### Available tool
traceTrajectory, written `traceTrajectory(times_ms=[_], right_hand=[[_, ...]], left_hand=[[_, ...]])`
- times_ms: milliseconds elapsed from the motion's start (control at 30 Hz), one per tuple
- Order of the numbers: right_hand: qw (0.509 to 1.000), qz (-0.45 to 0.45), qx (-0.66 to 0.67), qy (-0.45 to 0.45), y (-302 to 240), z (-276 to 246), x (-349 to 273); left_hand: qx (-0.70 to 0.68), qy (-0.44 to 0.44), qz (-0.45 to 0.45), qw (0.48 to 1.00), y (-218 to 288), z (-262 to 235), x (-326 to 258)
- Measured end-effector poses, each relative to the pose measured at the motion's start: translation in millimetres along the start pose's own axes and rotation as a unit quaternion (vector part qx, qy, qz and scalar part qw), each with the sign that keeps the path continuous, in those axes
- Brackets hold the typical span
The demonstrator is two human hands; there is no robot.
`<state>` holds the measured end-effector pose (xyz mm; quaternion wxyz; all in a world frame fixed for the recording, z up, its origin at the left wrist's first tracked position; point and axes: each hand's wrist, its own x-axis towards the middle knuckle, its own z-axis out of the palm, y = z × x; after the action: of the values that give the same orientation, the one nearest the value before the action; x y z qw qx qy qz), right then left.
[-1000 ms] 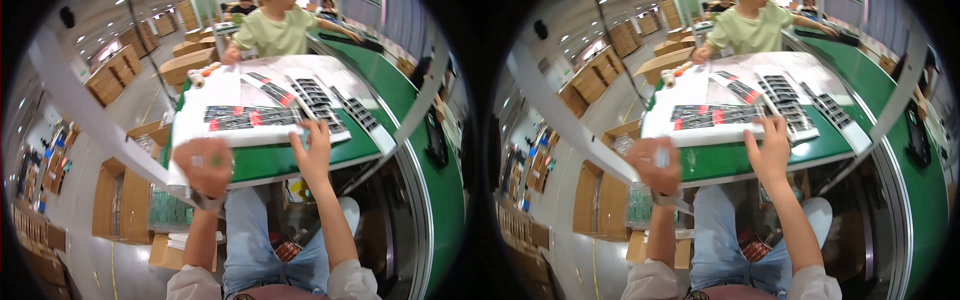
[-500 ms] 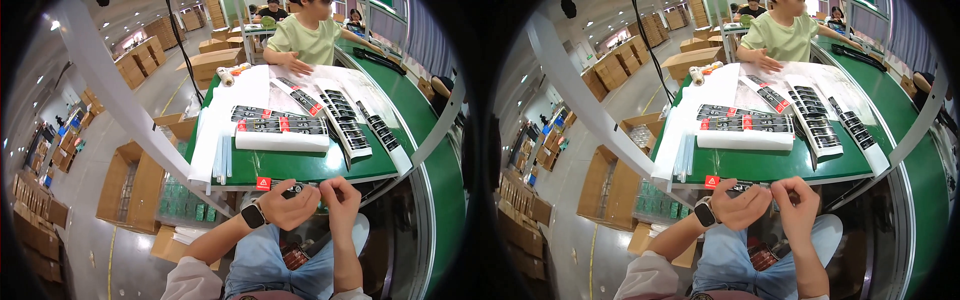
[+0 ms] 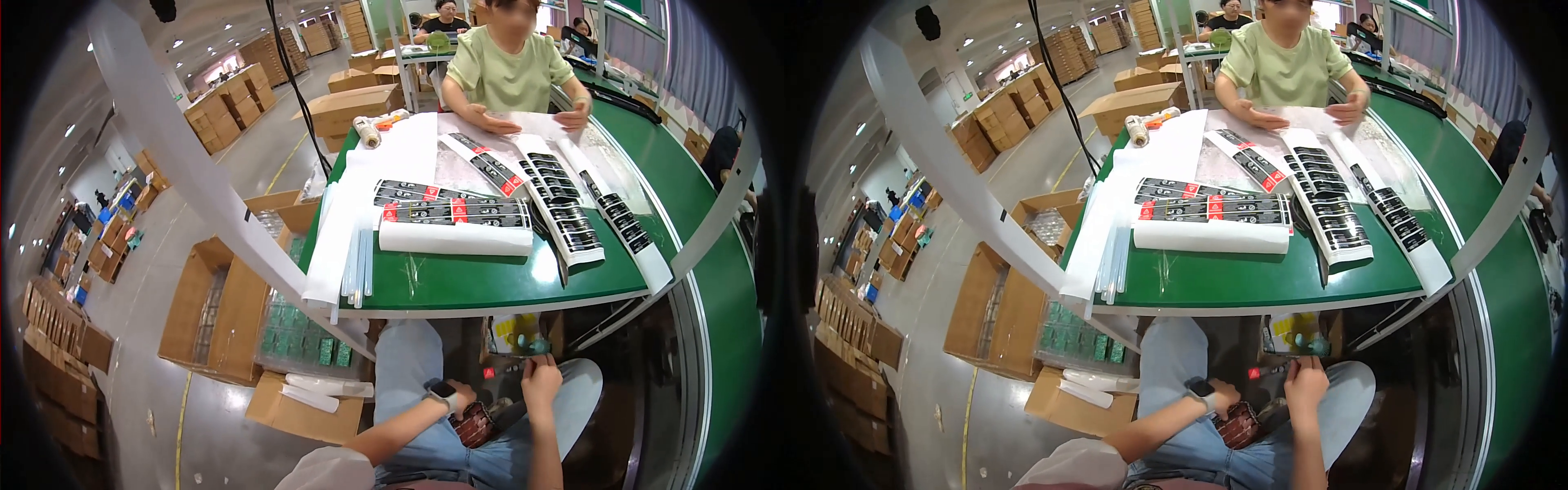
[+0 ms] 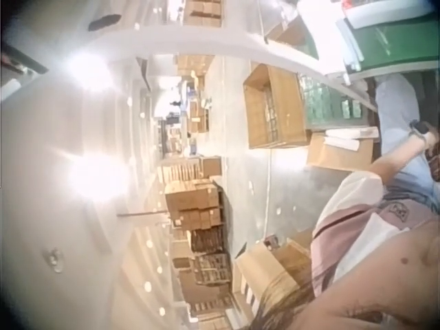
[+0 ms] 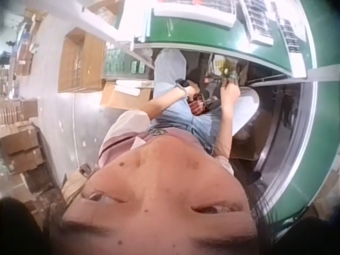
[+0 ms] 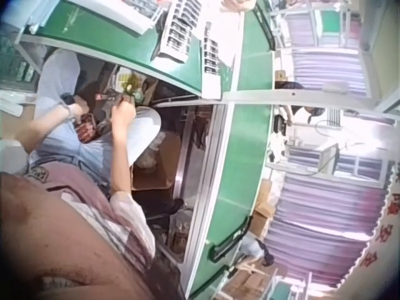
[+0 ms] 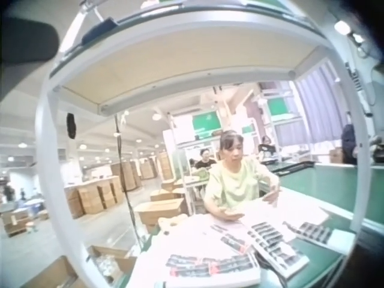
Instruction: Applying safety and identification labels to plastic manufacturing components.
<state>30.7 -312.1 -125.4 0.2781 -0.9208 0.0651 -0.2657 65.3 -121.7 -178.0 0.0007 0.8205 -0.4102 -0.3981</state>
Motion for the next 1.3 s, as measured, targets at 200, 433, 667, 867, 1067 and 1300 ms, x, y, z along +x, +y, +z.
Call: traceTrajectory(times_ms=[200,433,667,867,1067,1300], right_hand=[[0.984,0.121,-0.012,-0.133,30,76,8],[0.880,0.002,-0.068,-0.469,52,89,-26],[0.892,-0.066,0.019,-0.447,53,95,-26],[0.868,-0.018,0.103,-0.486,68,90,-26],[0.861,-0.030,0.077,-0.502,59,91,-24],[0.867,-0.016,0.064,-0.495,59,83,-25]], left_hand=[[0.019,0.021,0.102,0.994,-6,36,74],[0.039,-0.093,0.109,0.989,1,33,92],[-0.044,0.006,0.032,0.998,3,49,72],[-0.151,0.065,-0.103,0.981,16,36,74],[-0.192,0.091,-0.162,0.964,22,34,83],[-0.224,0.113,-0.209,0.945,21,39,73]])
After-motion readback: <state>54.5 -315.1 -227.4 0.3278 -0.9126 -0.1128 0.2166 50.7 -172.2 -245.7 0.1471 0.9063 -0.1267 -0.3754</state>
